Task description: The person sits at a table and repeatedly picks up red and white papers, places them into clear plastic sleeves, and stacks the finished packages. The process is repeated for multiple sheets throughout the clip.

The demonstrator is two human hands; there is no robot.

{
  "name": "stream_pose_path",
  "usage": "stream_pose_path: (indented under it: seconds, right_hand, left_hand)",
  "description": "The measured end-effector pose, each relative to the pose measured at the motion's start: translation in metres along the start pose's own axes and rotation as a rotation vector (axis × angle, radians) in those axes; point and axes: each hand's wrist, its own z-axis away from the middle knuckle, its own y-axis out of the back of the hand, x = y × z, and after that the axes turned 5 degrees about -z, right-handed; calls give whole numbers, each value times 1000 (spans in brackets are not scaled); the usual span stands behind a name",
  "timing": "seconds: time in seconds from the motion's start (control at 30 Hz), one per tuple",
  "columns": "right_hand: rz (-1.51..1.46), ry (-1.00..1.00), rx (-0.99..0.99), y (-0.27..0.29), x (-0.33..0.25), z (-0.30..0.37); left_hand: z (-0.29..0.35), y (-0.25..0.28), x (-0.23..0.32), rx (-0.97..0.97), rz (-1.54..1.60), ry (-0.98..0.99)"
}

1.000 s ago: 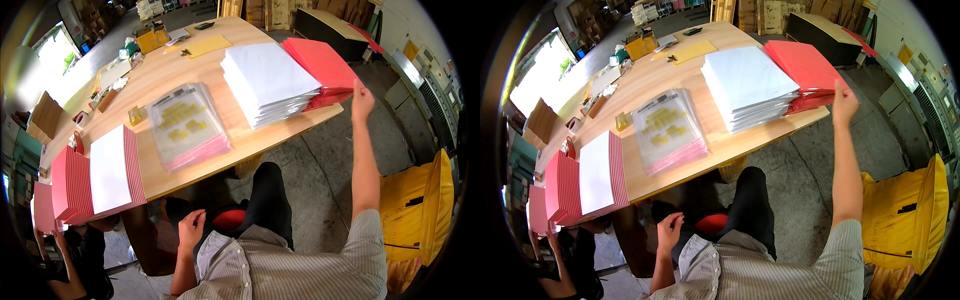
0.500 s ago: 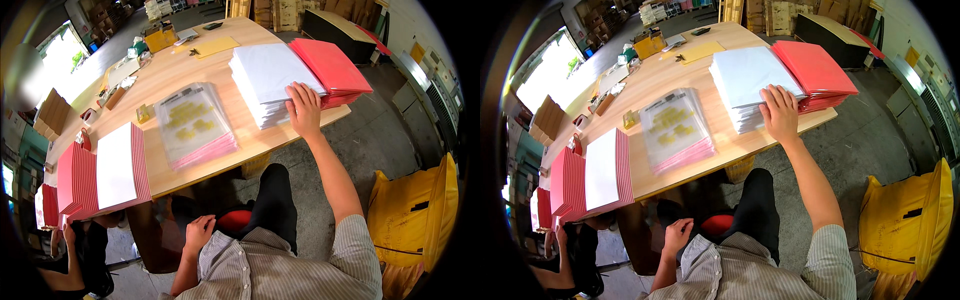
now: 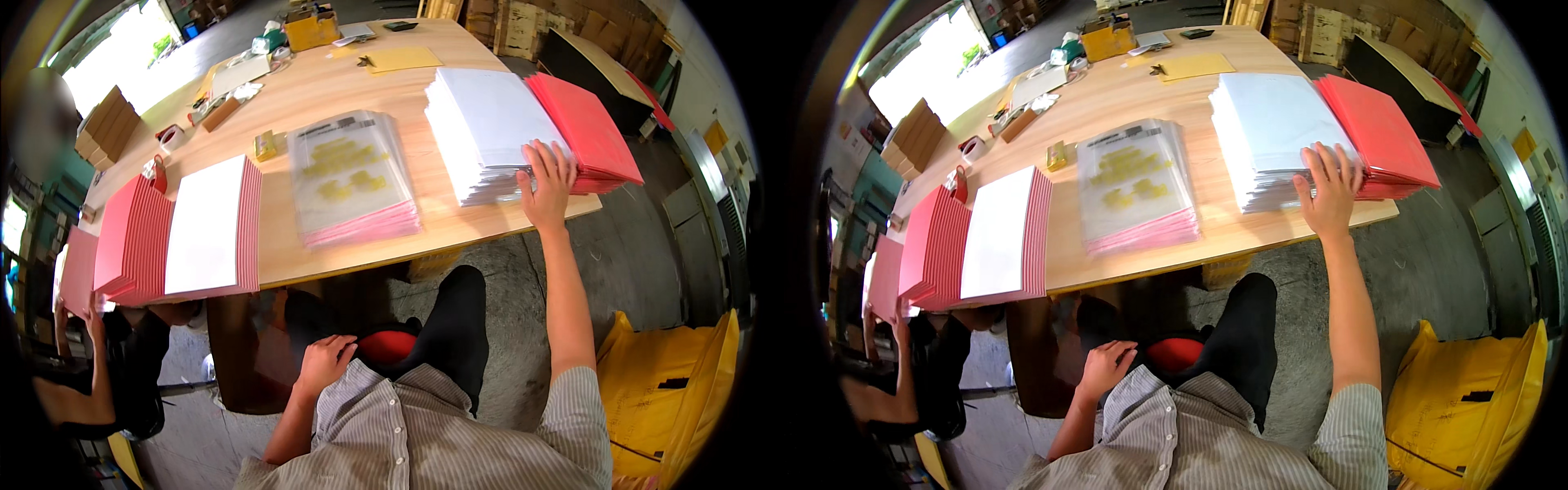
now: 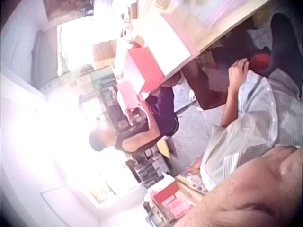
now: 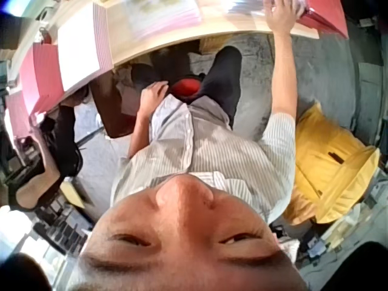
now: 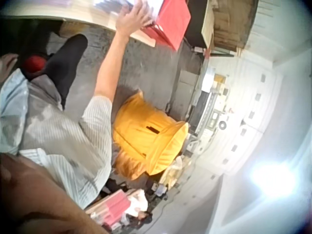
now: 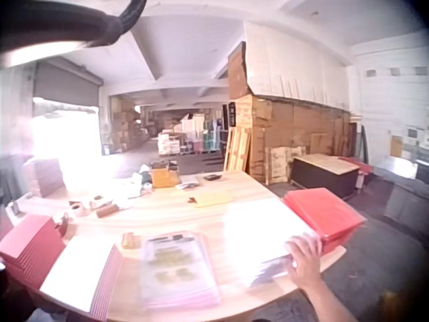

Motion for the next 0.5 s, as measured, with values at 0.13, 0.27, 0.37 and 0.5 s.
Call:
stream_pose_path:
  seconds: [0.13, 0.27, 0.37, 0.5]
  right_hand:
    - [110, 27, -32, -3, 4, 1]
    - [93, 35, -42, -6, 14, 8]
    - [54, 48, -28, -7, 16, 8]
    - [-137, 135, 123, 8, -23, 7]
  left_hand:
    - [0, 3, -5, -51, -24, 12]
    - [-8, 32, -5, 86, -29, -82]
    - [-22, 96, -18, 387, -250, -98]
    - [-30, 179, -60, 492, -422, 69]
